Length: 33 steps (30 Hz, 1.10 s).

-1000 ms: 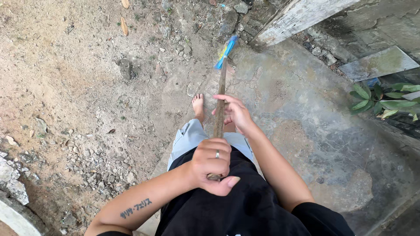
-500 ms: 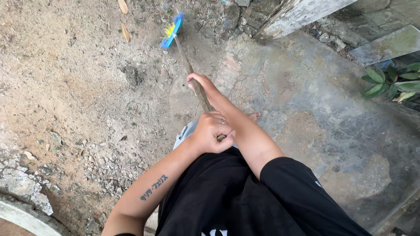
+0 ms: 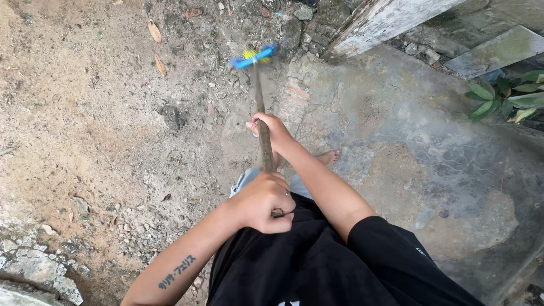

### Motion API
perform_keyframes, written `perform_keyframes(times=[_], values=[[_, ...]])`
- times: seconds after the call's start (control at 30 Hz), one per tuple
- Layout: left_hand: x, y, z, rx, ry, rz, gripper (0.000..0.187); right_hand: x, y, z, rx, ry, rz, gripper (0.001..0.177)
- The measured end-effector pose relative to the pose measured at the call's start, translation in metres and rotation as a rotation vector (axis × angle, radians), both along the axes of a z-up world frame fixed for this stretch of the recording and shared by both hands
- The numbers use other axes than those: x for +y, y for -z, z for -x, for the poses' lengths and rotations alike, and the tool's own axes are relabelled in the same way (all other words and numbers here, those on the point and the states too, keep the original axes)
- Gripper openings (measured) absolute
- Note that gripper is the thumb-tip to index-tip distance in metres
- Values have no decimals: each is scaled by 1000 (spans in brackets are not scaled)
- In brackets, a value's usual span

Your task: The person sweeps a concrete ground surface and adjacent dirt areas using a broom.

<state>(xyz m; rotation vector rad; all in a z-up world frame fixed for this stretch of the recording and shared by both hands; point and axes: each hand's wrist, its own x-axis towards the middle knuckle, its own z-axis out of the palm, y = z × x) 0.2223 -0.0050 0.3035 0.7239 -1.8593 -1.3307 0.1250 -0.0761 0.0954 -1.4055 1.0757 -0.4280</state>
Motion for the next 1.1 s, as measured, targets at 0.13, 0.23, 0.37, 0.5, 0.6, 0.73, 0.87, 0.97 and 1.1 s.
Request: perform_keyframes(times=[0.13,0.23,0.37,0.5,0.6,0.73,0.87,0.97,1.1], values=[[10,-43,-3,-27,230,-38,35,8,-35,3,60,-25,332,23],[19,-71,-11,22,147,17,39,24,-67,8,77,151,387,28],[34,-56,-2,150,-523,14,22,22,-69,1,138,453,-322,35],[46,-11,-11,410,-636,-226,32,30,-47,16,241,161,139,41],[53,2,-21,414,-609,-197,36,33,-19,11,348,39,354,34],[35,11,-57,442,-723,-292,35,17,18,-34,169,-59,312,18],[18,-8,-74,199,-409,-172,32,6,-6,-51,92,-22,225,19],[28,-43,-65,69,-156,-45,33,24,-52,-37,-51,-16,195,19],[30,-68,-67,160,-16,-60,32,43,-80,-7,165,-45,335,15]])
